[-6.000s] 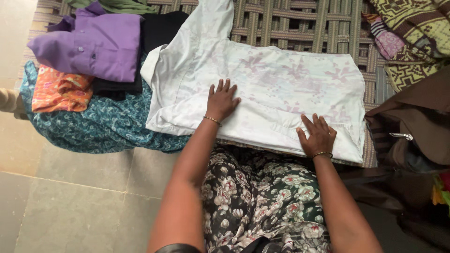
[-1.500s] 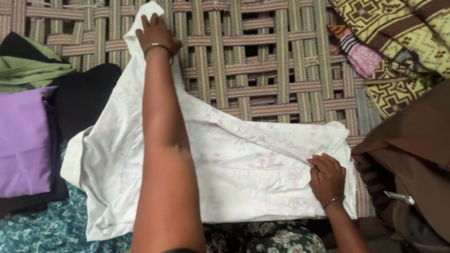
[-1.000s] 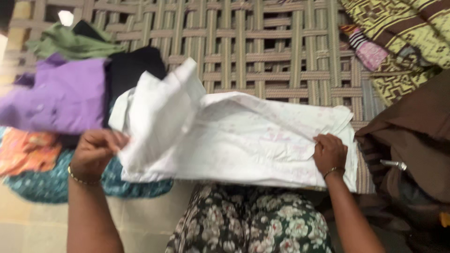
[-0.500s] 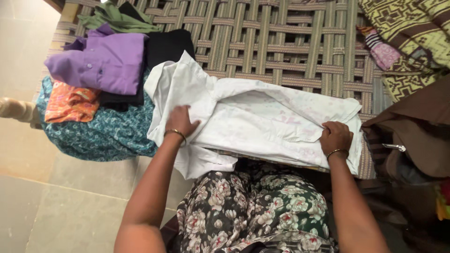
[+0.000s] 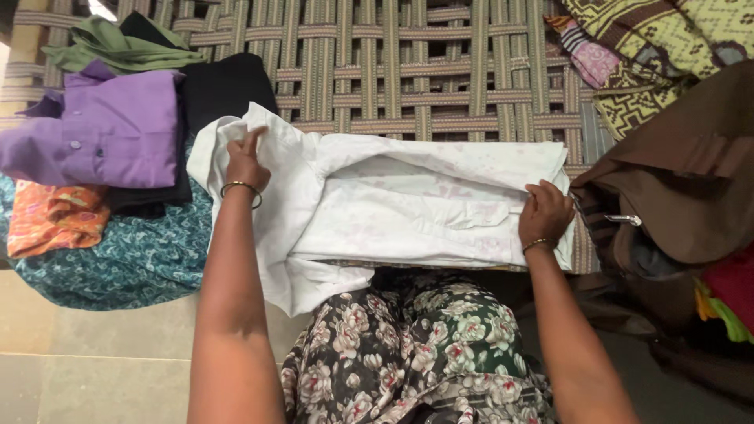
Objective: The person folds a white floral shirt on a woven cot, smoothing it out before placing it into a brown bag. They then pick up a black garment, unfold it, and begin folding it on the same surface.
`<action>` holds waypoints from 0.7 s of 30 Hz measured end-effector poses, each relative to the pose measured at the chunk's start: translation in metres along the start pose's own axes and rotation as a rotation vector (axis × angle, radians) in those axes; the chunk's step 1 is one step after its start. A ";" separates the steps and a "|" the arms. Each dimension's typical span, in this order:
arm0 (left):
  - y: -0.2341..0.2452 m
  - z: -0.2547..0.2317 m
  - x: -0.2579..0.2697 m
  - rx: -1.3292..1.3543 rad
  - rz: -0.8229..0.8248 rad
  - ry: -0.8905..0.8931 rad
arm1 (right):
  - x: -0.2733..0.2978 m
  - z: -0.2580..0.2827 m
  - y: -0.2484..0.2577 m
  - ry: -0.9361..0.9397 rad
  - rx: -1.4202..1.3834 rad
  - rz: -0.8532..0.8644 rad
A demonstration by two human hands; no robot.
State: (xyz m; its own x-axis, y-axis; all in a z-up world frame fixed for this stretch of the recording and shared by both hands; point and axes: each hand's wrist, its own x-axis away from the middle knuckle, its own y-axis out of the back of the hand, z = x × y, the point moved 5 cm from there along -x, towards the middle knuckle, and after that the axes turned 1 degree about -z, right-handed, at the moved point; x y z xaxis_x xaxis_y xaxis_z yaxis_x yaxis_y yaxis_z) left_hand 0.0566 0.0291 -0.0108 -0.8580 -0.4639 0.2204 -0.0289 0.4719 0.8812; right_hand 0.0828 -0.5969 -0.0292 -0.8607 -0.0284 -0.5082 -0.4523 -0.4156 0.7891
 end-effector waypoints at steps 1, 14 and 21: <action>-0.001 0.012 -0.005 -0.010 -0.015 -0.095 | 0.000 -0.004 -0.001 0.002 -0.050 -0.003; 0.027 0.064 0.053 -0.115 -0.011 -0.015 | 0.014 -0.052 -0.033 -0.047 0.020 0.263; 0.029 -0.015 0.066 -0.623 -0.237 -0.097 | -0.020 -0.038 -0.015 -0.169 0.148 0.364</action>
State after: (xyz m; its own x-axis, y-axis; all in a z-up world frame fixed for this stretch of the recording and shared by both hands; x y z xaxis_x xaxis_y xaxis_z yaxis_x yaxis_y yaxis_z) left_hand 0.0069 0.0012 0.0349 -0.9078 -0.4188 -0.0219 0.0543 -0.1692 0.9841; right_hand 0.1159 -0.6241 -0.0440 -0.9910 0.0060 -0.1338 -0.1304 -0.2705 0.9538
